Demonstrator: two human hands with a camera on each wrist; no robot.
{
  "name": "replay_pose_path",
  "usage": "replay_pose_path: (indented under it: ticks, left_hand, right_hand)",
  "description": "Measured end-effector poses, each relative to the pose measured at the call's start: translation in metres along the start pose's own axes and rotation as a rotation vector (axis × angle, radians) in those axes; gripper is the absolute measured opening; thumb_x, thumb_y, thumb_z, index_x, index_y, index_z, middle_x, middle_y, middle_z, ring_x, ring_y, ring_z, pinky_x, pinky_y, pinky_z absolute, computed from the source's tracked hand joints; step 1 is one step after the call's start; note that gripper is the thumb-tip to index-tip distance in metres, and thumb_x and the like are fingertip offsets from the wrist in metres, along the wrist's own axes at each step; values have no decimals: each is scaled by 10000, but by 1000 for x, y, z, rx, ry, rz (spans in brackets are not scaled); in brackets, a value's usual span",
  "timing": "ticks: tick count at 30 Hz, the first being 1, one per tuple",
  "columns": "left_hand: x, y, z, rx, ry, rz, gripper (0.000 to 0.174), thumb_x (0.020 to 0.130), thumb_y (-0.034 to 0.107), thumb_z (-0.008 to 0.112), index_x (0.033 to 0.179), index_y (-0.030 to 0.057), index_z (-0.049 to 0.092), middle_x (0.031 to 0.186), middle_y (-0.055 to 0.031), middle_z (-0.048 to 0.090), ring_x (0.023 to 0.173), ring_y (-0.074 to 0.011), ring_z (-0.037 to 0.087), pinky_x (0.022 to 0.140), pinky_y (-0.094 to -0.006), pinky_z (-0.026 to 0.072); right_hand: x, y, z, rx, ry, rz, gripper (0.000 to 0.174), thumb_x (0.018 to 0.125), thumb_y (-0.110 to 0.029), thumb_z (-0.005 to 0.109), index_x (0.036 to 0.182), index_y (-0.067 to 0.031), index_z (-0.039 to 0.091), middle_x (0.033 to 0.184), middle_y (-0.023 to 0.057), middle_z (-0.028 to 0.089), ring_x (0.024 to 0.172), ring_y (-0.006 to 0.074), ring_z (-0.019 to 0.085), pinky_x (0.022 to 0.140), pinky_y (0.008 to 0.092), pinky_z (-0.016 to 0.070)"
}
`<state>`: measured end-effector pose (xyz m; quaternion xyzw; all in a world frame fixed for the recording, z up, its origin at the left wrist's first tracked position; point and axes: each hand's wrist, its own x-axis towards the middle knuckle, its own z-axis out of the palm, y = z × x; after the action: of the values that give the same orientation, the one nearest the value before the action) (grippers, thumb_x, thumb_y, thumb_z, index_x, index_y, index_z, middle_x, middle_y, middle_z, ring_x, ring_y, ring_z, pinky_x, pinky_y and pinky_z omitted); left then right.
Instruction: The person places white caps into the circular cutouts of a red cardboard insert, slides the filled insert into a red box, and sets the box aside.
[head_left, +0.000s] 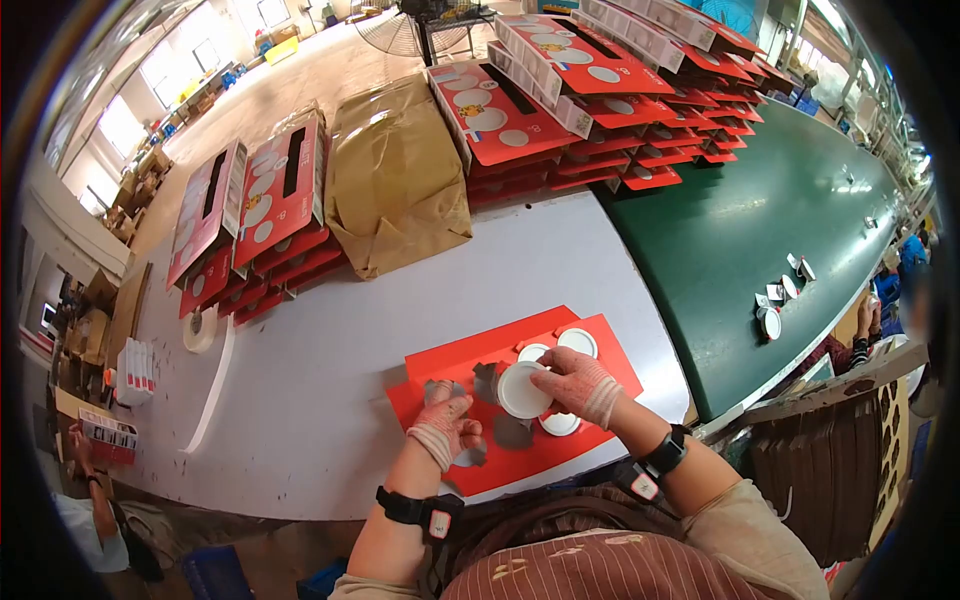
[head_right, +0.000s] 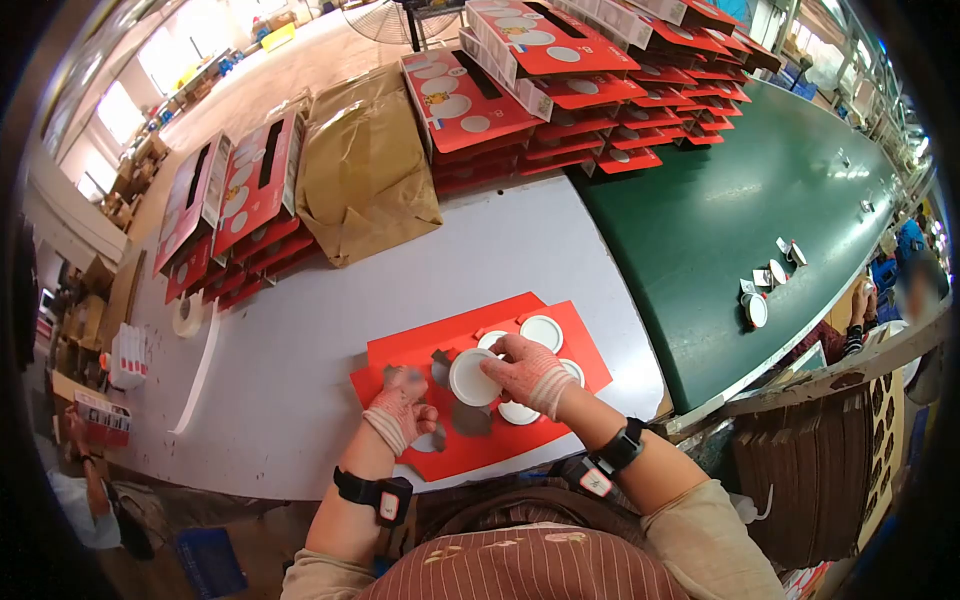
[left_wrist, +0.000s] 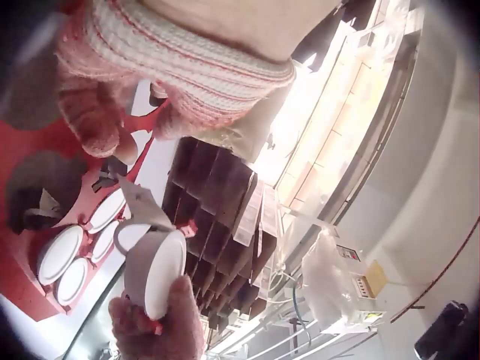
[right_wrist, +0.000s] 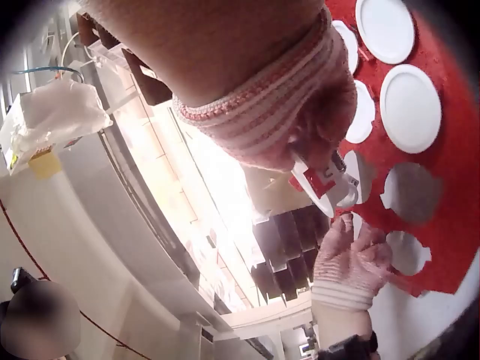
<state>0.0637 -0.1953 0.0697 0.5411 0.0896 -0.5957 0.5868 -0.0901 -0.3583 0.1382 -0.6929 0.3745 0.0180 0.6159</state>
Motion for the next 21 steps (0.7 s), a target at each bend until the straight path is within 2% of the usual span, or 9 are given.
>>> replay_pose_path:
  ticks: [3, 5, 7, 8, 9, 12, 16, 19, 21]
  left_hand:
    - [-6, -10, 1, -21, -28, 2, 647, 833, 102, 525, 1371, 229, 188, 1071, -89, 450, 569, -236, 545, 430, -356, 445]
    - [-10, -14, 5, -9, -25, -5, 645, 836, 98, 523, 1372, 227, 188, 1071, -92, 454, 568, -237, 549, 427, -356, 453]
    - [-12, -17, 7, 4, -23, -14, 643, 839, 93, 522, 1372, 226, 188, 1072, -96, 458, 566, -239, 553, 425, -356, 461]
    - [-13, -20, 6, 6, -39, -9, 634, 842, 89, 521, 1368, 223, 196, 1058, -97, 465, 569, -240, 559, 426, -356, 468]
    - [-14, -21, 6, 8, -56, -5, 624, 844, 86, 520, 1365, 220, 203, 1045, -98, 472, 573, -242, 565, 428, -357, 475]
    - [-13, -23, 1, 34, -57, -41, 618, 846, 75, 520, 1360, 228, 211, 1035, -88, 482, 588, -247, 585, 444, -353, 501]
    - [-11, -28, -9, 72, -112, -76, 597, 857, 67, 508, 1346, 233, 208, 994, -72, 492, 596, -254, 605, 450, -349, 514]
    - [-9, -29, -12, 52, -167, -101, 467, 867, 65, 499, 1242, 234, 278, 930, -58, 494, 600, -260, 619, 450, -345, 523]
    - [-5, -29, -15, 50, -226, -141, 325, 871, 75, 499, 1094, 224, 316, 902, -58, 484, 595, -264, 620, 437, -345, 518]
  right_hand:
    - [22, 22, 13, -73, 57, -114, 374, 826, -239, 575, 1080, 33, 534, 832, 108, 613, 641, 149, 613, 548, 260, 508]
    - [26, 26, 17, -123, 89, -105, 385, 827, -260, 585, 1083, 24, 537, 859, 131, 621, 693, 174, 623, 571, 279, 512]
    - [26, 24, 20, -335, 53, -83, 405, 825, -278, 596, 1102, 12, 537, 886, 150, 622, 740, 193, 630, 607, 295, 516]
    - [20, 20, 23, -330, 66, -47, 413, 823, -320, 566, 1094, -8, 557, 965, 198, 626, 857, 303, 624, 775, 354, 485]
    - [21, 23, 25, -330, 64, -45, 413, 823, -320, 566, 1094, -8, 557, 965, 198, 626, 857, 303, 624, 775, 354, 485]
    - [26, 38, 30, -357, 85, -121, 390, 829, -312, 558, 1086, -19, 566, 955, 184, 632, 856, 288, 624, 758, 348, 490]
    - [30, 47, 29, -177, -92, 0, 347, 846, -256, 540, 1113, -37, 567, 887, 143, 637, 727, 223, 634, 683, 324, 501]
    - [32, 45, 27, -163, -160, 45, 318, 860, -202, 526, 1132, -40, 559, 847, 105, 629, 647, 173, 622, 617, 300, 505]
    - [33, 39, 25, -202, -181, 40, 305, 867, -172, 521, 1136, -34, 554, 830, 82, 622, 621, 148, 613, 583, 285, 508]
